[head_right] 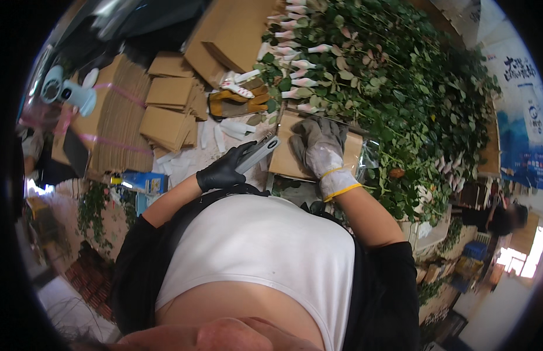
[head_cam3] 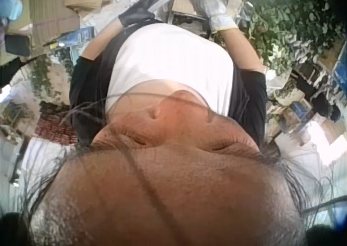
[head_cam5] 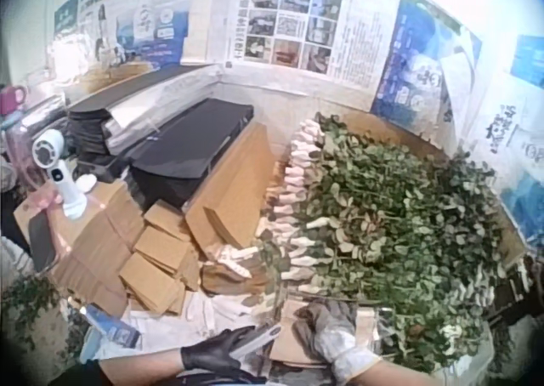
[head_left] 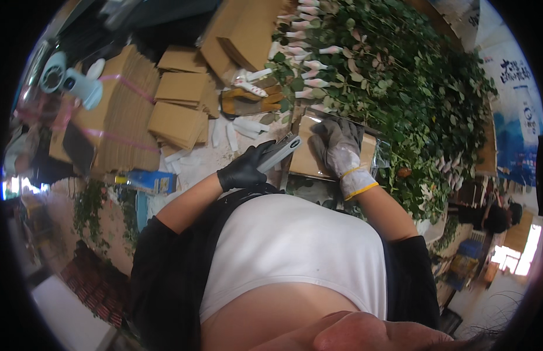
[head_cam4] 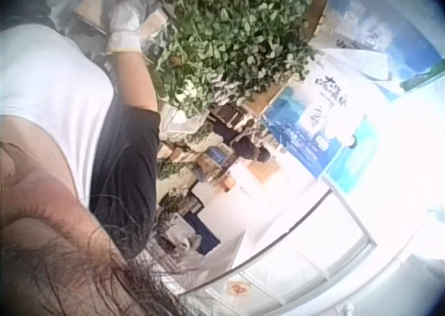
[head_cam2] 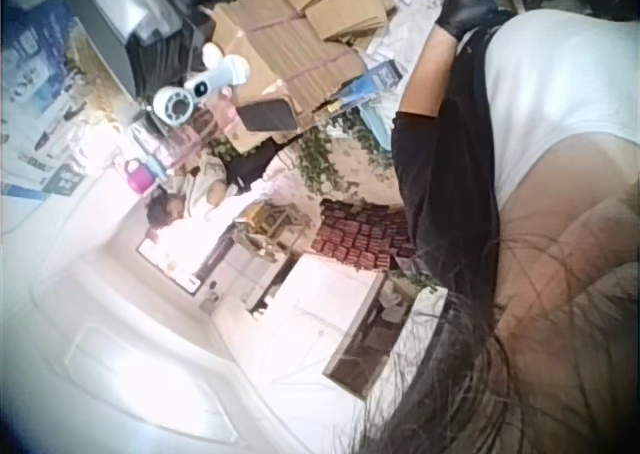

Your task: The person packs roses into cardboard sleeves, aligning the buds and then securing the sleeve with a stapler.

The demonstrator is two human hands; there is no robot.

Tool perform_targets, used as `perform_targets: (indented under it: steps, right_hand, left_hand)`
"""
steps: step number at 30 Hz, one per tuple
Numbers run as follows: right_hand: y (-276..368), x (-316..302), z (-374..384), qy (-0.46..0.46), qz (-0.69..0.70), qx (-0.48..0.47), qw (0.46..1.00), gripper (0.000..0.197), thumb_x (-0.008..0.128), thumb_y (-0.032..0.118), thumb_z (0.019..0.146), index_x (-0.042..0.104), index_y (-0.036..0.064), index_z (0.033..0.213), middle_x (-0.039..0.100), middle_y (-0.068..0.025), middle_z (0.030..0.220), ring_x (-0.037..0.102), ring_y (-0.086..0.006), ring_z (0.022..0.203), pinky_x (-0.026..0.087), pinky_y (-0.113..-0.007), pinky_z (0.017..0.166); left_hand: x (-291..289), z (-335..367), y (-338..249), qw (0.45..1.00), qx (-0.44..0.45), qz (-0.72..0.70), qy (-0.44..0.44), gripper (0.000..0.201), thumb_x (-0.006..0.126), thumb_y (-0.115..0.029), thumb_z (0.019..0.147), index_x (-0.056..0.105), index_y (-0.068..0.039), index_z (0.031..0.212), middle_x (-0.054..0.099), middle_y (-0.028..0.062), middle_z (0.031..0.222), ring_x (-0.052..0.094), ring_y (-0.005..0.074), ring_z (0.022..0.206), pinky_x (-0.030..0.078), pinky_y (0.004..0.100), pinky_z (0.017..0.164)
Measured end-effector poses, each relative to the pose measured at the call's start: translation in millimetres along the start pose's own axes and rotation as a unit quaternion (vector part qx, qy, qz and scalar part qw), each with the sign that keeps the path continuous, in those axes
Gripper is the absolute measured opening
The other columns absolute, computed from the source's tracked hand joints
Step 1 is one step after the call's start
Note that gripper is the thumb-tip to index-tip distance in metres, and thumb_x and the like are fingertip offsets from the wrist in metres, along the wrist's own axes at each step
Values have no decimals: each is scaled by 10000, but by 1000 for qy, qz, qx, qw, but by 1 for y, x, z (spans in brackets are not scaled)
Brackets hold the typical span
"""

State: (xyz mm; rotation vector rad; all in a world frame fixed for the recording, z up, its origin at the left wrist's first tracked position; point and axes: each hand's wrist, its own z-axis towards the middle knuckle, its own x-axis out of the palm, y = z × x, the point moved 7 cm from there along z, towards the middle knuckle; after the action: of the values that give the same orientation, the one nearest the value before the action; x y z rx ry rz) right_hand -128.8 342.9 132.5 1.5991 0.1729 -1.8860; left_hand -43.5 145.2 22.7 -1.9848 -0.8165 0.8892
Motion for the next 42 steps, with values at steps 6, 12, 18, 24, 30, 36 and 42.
perform_targets:
  steps: [6, 12, 18, 24, 30, 36, 42]
  right_hand:
    - [-13, 12, -4, 75, 52, 107, 990, 308, 676, 349, 863, 644, 176, 1116, 650, -110, 1088, 553, -337, 1077, 397, -457, 982]
    - [-13, 19, -5, 56, 3, 70, 996, 284, 660, 352, 871, 663, 205, 1114, 611, -132, 1128, 528, -358, 1106, 365, -471, 1001]
    - [-3, 8, 1, 36, -15, 43, 998, 251, 653, 293, 866, 677, 188, 1093, 646, -107, 1086, 543, -346, 1082, 364, -458, 997]
    - [8, 3, 0, 14, -44, 10, 999, 287, 673, 273, 833, 654, 170, 1100, 703, -25, 1025, 568, -297, 1057, 368, -448, 989]
    - [20, 3, -1, 8, -72, -59, 996, 312, 666, 239, 855, 595, 133, 1139, 697, -72, 1005, 582, -334, 997, 430, -458, 903]
    - [27, -1, 3, 0, -75, -64, 995, 287, 653, 227, 863, 599, 126, 1126, 702, -64, 991, 580, -335, 999, 426, -456, 907]
    - [10, 7, 3, 25, -10, -17, 999, 262, 662, 204, 876, 622, 130, 1125, 713, -72, 1000, 598, -326, 1006, 440, -437, 897]
  left_hand:
    - [-7, 27, 5, 996, 87, -10, 15, 770, 682, -71, 749, 391, -55, 1462, 608, 250, 1241, 618, 327, 1162, 486, 391, 963]
    - [-8, 30, 7, 993, 63, 97, -36, 403, 699, -181, 819, 542, -32, 1159, 696, 241, 884, 698, 403, 829, 536, 462, 732]
    - [-3, 7, 43, 987, 153, -23, -45, 813, 760, -169, 727, 403, -38, 1445, 557, 225, 1303, 543, 400, 1196, 431, 422, 1033]
    - [32, -45, 86, 896, 116, 321, -283, 808, 629, -657, 762, 509, -149, 1379, 562, 108, 1105, 522, 282, 1100, 311, 469, 1025]
    - [50, -21, 49, 923, 109, 325, -176, 840, 645, -632, 763, 469, -167, 1441, 518, 131, 1222, 456, 281, 1224, 292, 485, 1049]
    - [49, -9, 59, 888, 96, 406, -193, 375, 615, -330, 865, 599, -117, 1174, 626, 109, 859, 665, 277, 777, 533, 434, 679]
    - [13, -12, 18, 831, 229, 452, -230, 384, 600, -230, 860, 596, -140, 1233, 635, 79, 946, 656, 260, 928, 468, 492, 925]
